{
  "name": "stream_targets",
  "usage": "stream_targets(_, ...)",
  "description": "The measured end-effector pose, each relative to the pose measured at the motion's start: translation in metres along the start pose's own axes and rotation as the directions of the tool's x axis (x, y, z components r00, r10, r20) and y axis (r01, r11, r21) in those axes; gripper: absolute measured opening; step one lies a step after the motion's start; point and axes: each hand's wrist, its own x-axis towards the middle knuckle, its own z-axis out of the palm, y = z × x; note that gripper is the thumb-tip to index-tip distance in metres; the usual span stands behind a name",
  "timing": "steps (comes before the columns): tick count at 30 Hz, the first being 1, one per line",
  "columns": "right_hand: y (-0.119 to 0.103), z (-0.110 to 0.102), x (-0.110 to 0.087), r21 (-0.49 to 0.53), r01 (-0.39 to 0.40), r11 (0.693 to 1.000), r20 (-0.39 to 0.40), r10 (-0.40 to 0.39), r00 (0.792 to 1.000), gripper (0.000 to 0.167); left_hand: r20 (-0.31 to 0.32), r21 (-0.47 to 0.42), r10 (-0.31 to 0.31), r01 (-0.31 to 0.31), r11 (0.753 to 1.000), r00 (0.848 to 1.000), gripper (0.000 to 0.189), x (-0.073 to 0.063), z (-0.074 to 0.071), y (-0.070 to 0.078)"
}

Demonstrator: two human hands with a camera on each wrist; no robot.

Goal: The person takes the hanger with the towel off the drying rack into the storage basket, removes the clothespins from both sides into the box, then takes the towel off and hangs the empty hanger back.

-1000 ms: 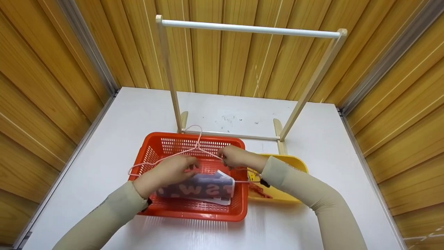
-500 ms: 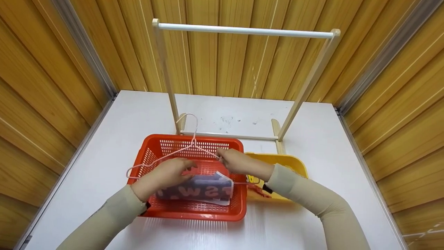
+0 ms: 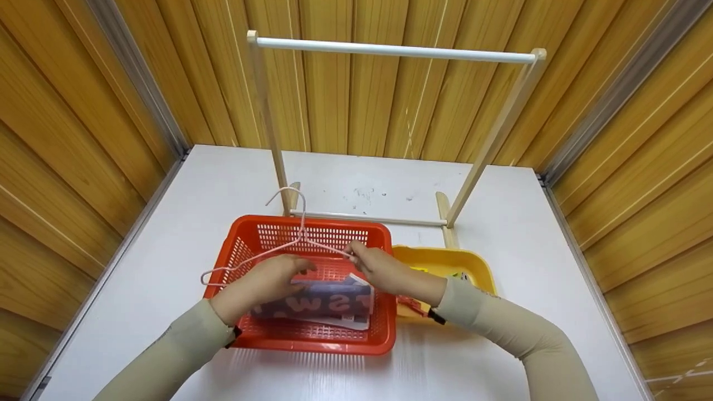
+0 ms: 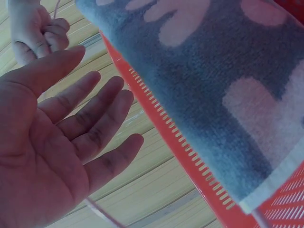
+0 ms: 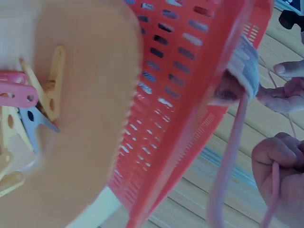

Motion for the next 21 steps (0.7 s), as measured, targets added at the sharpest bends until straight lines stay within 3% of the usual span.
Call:
stream_targets(3,-0.006,-0.003,-0.002,-0.032,0.032,0.999,-0.015,-0.033,0.999,0.019,-0.011,0.004,0.014,-0.014,1.000,1.000,0.033,-0.002,-0.001,-0.001)
stream_targets(9,-0.016,-0.012,-0.006,-0.052,0.082,0.995,-0.068,-0.085,0.994,0.021,-0.094,0.022,0.064,-0.063,0.998,0.993,0.026,-0.005,-0.001,-0.004)
stream_targets(17,-0.020,-0.025,-0.010,-0.054,0.144,0.988,-0.164,-0.151,0.975,0.014,-0.122,-0.001,-0.006,0.006,1.000,0.992,0.023,-0.004,-0.005,0.001)
stream_targets(21,-0.021,-0.030,-0.010,-0.062,0.158,0.985,-0.199,-0.167,0.966,0.015,-0.152,0.005,0.008,-0.007,1.000,0.988,0.020,-0.004,-0.007,0.003)
